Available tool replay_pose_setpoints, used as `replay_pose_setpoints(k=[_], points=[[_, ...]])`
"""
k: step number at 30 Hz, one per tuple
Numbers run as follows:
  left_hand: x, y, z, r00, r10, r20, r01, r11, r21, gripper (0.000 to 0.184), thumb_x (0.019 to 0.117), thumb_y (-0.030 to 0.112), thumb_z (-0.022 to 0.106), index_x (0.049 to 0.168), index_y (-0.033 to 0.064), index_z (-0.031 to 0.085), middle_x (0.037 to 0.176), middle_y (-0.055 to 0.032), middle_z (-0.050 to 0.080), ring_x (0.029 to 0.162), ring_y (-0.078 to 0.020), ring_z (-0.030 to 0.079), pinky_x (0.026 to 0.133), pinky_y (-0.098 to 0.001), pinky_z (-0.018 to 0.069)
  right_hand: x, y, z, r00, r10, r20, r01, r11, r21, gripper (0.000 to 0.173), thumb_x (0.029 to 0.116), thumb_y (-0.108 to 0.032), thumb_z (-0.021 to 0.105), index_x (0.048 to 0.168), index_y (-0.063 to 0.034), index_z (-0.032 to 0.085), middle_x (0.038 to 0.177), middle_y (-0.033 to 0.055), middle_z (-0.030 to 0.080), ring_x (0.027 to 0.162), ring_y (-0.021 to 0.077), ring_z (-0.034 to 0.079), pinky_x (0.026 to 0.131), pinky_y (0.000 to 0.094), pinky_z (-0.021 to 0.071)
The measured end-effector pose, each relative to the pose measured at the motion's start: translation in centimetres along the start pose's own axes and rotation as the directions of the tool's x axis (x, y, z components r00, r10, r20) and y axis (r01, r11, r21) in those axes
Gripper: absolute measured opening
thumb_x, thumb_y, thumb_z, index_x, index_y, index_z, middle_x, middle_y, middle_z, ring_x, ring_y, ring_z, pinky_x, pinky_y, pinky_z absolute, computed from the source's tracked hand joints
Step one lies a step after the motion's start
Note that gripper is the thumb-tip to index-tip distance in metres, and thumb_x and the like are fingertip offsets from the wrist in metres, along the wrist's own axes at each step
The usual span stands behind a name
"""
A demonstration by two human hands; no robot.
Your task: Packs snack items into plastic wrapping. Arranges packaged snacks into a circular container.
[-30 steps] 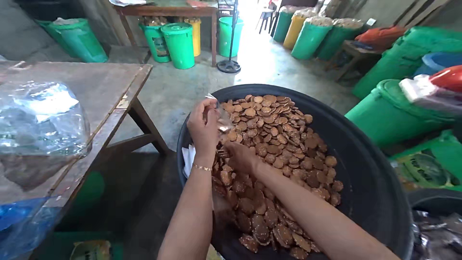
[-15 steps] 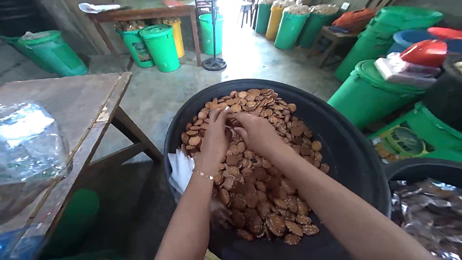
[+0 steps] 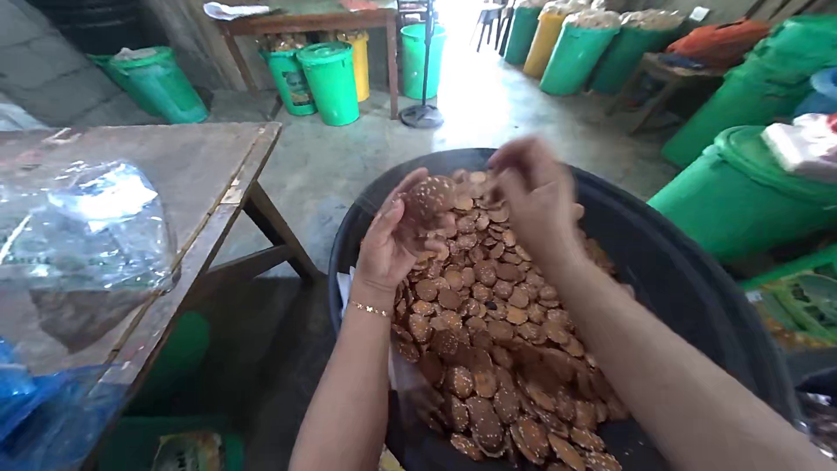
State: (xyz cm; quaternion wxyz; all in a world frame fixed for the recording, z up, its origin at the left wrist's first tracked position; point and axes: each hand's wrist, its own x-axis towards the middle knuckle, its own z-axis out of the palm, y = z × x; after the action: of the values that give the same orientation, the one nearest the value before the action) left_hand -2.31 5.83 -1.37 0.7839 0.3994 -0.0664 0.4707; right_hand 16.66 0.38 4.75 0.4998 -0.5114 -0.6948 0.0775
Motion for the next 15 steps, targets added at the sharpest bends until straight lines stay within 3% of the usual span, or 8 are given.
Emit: replay_pose_setpoints(k=[1,3,4,6,9,12,15], points=[[0.0,0.1,-0.1,0.999,0.038,-0.024,-0.039,0.999,-0.032,0.044,0.1,0.031,0.062,0.142,0.0196,0.055,0.121,-0.0125,0.07,0.093,-0.0224,0.075,0.07,-0.0309,0.0642,-0.9,1.0,1.8,0.983,0.052,0.178,-0.038,0.996,-0.078,0.021,0.0984,0.002,0.053,0.115,0.0054,0.065,0.111,0.0213,0.066,0.096,0.0286,0.068,0.085,0.046,0.0576],[0.2,0.4,-0.4,0.995,0.09,-0.045,-0.092,0.995,-0.045,0.059,0.0953,0.031,0.068,0.149,0.022,0.046,0.138,-0.0161,0.06,0.11,-0.0299,0.07,0.085,-0.0381,0.0623,-2.6,2.0,5.4,0.792,0.184,0.583,-0.053,0.971,-0.234,0.038,0.1002,0.003,0.05,0.131,-0.0109,0.068,0.14,0.0214,0.057,0.127,0.0365,0.057,0.105,0.0523,0.0489],[0.2,0.5,-0.4,0.994,0.101,-0.039,-0.102,0.994,-0.026,0.069,0.0909,0.034,0.072,0.153,0.0259,0.041,0.145,-0.0149,0.055,0.118,-0.0312,0.066,0.09,-0.0404,0.06,-3.3,2.6,7.1,0.692,0.196,0.695,0.0,0.962,-0.272,0.049,0.0991,0.006,0.049,0.139,-0.0187,0.065,0.153,0.0211,0.047,0.14,0.0396,0.047,0.112,0.0549,0.0428],[0.0,0.4,-0.6,0.994,0.102,-0.028,-0.102,0.995,-0.004,0.088,0.081,0.041,0.079,0.157,0.0323,0.035,0.152,-0.0115,0.05,0.128,-0.0324,0.059,0.097,-0.0456,0.0566,-4.2,3.9,9.5,0.591,0.175,0.787,0.06,0.964,-0.26,0.057,0.0958,0.01,0.053,0.144,-0.0193,0.06,0.163,0.0249,0.031,0.148,0.0473,0.033,0.116,0.0612,0.035],[0.2,0.4,-0.5,0.99,0.138,0.003,-0.138,0.99,-0.036,0.095,0.078,0.04,0.083,0.158,0.0305,0.032,0.148,-0.0171,0.051,0.13,-0.0391,0.057,0.096,-0.0523,0.0564,-4.3,5.3,11.2,0.606,0.176,0.776,0.089,0.954,-0.286,0.055,0.0944,0.005,0.058,0.146,-0.0147,0.056,0.162,0.0285,0.031,0.146,0.0501,0.036,0.115,0.0622,0.0349],[0.3,0.4,-0.5,0.989,0.14,-0.054,-0.142,0.989,-0.039,0.085,0.0819,0.038,0.079,0.156,0.0268,0.039,0.147,-0.0176,0.053,0.128,-0.0363,0.059,0.098,-0.0474,0.0556,-4.6,5.6,11.9,0.635,0.182,0.751,0.099,0.944,-0.313,0.057,0.0938,0.003,0.06,0.147,-0.0145,0.054,0.16,0.0289,0.035,0.145,0.0511,0.037,0.114,0.0653,0.0338],[0.5,0.1,-0.4,0.982,0.158,-0.101,-0.162,0.986,-0.03,0.078,0.0904,0.026,0.072,0.158,0.0273,0.033,0.15,-0.0183,0.049,0.125,-0.036,0.062,0.097,-0.044,0.0569,-4.7,5.5,12.1,0.624,0.184,0.76,0.149,0.926,-0.347,0.056,0.0978,0.006,0.052,0.148,-0.0193,0.055,0.16,0.028,0.036,0.145,0.0511,0.037,0.114,0.0659,0.0331]])
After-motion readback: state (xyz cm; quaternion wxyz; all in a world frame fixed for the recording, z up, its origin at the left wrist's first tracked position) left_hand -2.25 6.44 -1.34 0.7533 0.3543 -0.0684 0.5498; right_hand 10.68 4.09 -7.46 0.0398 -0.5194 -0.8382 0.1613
